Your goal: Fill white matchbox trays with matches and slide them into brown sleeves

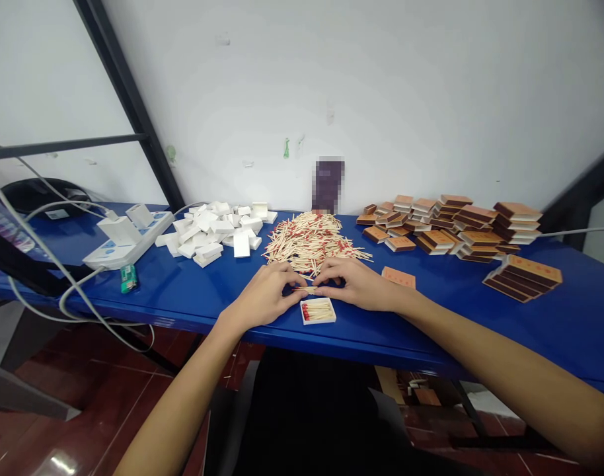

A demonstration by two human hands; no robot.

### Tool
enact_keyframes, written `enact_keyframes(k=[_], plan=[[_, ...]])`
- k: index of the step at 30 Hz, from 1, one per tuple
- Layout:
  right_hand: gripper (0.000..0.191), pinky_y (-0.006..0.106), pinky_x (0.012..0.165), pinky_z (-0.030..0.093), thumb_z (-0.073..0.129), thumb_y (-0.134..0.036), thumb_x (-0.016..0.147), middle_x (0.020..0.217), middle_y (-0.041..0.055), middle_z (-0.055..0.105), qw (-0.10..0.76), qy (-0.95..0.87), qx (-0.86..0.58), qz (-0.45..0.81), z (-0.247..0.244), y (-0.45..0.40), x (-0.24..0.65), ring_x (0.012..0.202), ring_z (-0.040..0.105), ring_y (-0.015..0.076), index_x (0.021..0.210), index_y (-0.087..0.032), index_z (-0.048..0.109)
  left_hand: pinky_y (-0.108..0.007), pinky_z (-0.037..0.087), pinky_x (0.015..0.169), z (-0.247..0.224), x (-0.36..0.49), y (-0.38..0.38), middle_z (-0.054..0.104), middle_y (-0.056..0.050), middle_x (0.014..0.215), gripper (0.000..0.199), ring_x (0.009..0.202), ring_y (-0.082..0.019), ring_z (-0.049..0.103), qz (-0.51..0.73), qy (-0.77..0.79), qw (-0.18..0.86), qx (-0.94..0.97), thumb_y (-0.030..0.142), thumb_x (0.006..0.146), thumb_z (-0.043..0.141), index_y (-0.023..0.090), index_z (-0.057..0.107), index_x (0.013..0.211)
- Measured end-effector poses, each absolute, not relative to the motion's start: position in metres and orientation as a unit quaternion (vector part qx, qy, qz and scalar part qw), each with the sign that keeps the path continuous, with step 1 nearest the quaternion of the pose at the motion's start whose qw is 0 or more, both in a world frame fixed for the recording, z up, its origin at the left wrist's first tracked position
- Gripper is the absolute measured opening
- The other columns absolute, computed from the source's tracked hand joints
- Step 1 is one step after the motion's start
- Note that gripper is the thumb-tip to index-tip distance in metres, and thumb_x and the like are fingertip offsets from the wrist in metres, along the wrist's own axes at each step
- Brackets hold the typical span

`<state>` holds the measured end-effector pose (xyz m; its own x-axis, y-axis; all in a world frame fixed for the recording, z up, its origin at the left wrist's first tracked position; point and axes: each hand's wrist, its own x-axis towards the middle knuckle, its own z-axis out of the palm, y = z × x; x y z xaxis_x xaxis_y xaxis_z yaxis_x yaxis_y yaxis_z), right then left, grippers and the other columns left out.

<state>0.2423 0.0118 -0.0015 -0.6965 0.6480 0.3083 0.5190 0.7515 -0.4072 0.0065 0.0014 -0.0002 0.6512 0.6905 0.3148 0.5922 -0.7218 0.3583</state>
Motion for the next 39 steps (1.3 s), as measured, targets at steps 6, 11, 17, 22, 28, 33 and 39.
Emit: enact_keyframes(k=[6, 11, 17, 22, 28, 33, 39], plan=[[0.018, 0.029, 0.069, 0.043, 0.061, -0.032, 0.094, 0.084, 0.0043, 0.062, 0.219, -0.907, -0.32, 0.163, -0.003, 0.018, 0.24, 0.077, 0.057, 0.0169, 0.093, -0.02, 0.074, -0.036, 0.043, 0.088, 0.003, 0.007, 0.002, 0.066, -0.003, 0.097, 0.022, 0.099, -0.022, 0.058, 0.211, 0.362, 0.123, 0.9, 0.039, 0.096, 0.054, 0.022, 0.069, 0.097], [0.011, 0.027, 0.067, 0.043, 0.063, -0.025, 0.09, 0.082, 0.0035, 0.063, 0.234, -0.893, -0.333, 0.191, -0.002, 0.014, 0.236, 0.076, 0.057, 0.0161, 0.091, -0.019, 0.072, -0.035, 0.045, 0.085, 0.015, 0.011, 0.007, 0.067, -0.004, 0.095, 0.017, 0.096, -0.022, 0.059, 0.163, 0.367, 0.138, 0.905, 0.034, 0.093, 0.057, 0.02, 0.067, 0.093], [0.009, 0.027, 0.069, 0.044, 0.064, -0.022, 0.089, 0.084, 0.0036, 0.067, 0.238, -0.889, -0.337, 0.2, -0.003, 0.013, 0.237, 0.076, 0.059, 0.0158, 0.09, -0.018, 0.071, -0.033, 0.044, 0.077, 0.039, 0.027, 0.017, 0.069, -0.006, 0.091, 0.01, 0.089, -0.023, 0.061, 0.041, 0.343, 0.09, 0.934, 0.021, 0.087, 0.059, 0.017, 0.068, 0.089], [0.018, 0.029, 0.073, 0.044, 0.063, -0.031, 0.092, 0.09, 0.005, 0.067, 0.213, -0.901, -0.331, 0.183, -0.001, 0.015, 0.24, 0.081, 0.06, 0.0171, 0.101, -0.019, 0.073, -0.029, 0.04, 0.063, 0.05, 0.038, 0.023, 0.07, -0.006, 0.084, 0.011, 0.075, -0.02, 0.062, -0.04, 0.327, 0.072, 0.942, 0.019, 0.082, 0.058, 0.017, 0.068, 0.081], [0.01, 0.028, 0.071, 0.044, 0.064, -0.024, 0.09, 0.088, 0.0039, 0.067, 0.224, -0.894, -0.332, 0.199, -0.002, 0.016, 0.238, 0.079, 0.059, 0.016, 0.089, -0.019, 0.072, -0.028, 0.037, 0.056, 0.05, 0.042, 0.023, 0.068, -0.004, 0.075, 0.011, 0.065, -0.019, 0.059, -0.047, 0.33, 0.07, 0.94, 0.019, 0.08, 0.057, 0.018, 0.066, 0.075], [0.006, 0.025, 0.063, 0.042, 0.063, -0.017, 0.085, 0.078, 0.0011, 0.066, 0.231, -0.889, -0.332, 0.217, -0.002, 0.015, 0.235, 0.069, 0.056, 0.0136, 0.084, -0.018, 0.069, -0.03, 0.037, 0.059, 0.044, 0.043, 0.024, 0.065, -0.005, 0.075, 0.012, 0.07, -0.021, 0.059, -0.047, 0.31, 0.044, 0.948, 0.014, 0.076, 0.055, 0.018, 0.059, 0.066], [0.007, 0.023, 0.057, 0.037, 0.062, -0.019, 0.083, 0.068, -0.0019, 0.061, 0.255, -0.867, -0.357, 0.235, 0.006, 0.012, 0.234, 0.059, 0.05, 0.0107, 0.081, -0.017, 0.069, -0.029, 0.037, 0.062, 0.055, 0.041, 0.026, 0.061, -0.003, 0.071, 0.015, 0.066, -0.018, 0.055, -0.043, 0.293, 0.057, 0.953, 0.015, 0.079, 0.054, 0.018, 0.055, 0.064]])
